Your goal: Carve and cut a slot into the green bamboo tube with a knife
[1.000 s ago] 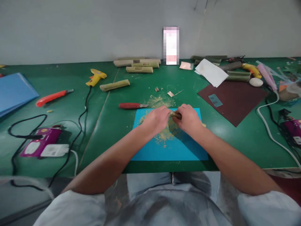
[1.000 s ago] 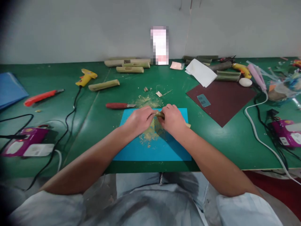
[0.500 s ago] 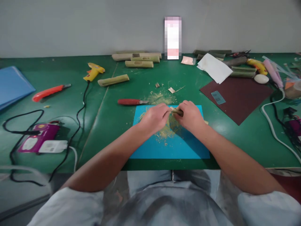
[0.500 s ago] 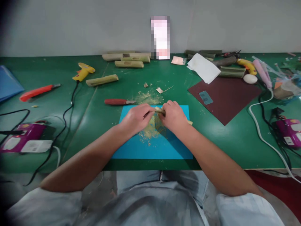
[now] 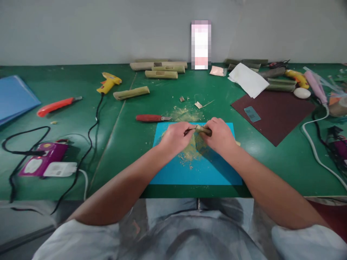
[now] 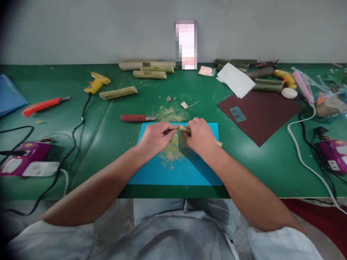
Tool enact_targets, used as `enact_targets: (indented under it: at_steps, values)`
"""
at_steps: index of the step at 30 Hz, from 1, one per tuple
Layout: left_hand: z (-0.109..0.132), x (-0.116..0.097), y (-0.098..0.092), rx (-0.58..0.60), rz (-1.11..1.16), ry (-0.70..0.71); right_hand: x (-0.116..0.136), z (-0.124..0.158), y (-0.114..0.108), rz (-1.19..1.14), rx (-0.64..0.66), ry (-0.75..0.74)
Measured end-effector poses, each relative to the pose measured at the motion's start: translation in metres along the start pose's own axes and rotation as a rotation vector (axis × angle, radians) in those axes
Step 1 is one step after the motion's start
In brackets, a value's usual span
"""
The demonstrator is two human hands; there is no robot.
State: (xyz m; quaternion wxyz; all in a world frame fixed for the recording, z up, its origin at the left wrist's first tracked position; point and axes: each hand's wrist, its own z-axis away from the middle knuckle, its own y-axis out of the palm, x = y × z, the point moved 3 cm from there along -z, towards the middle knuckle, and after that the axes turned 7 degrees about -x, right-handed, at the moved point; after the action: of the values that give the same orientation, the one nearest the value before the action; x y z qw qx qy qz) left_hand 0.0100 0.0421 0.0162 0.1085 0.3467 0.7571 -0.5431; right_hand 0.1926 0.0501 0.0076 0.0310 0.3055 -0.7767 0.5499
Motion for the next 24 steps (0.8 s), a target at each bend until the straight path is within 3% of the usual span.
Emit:
enact_targets:
  at_steps: [4, 17, 24]
  values:
    - [-0.0049, -0.0007, 0.0037, -0.039, 0.049, -0.009, 0.0008, -0.0004, -0.0008, 0.0, -0.012, -0.011]
    - [-0.0103, 0.0054, 0.0074, -0.013, 0.068, 0.029, 0.0001, -0.0006, -0.0003, -0.006, -0.024, -0.011]
    - [-0.0025, -0.0025, 0.0069, -0.018, 0.104, 0.152, 0.0003, -0.0005, 0.0003, -0.021, -0.021, -0.003]
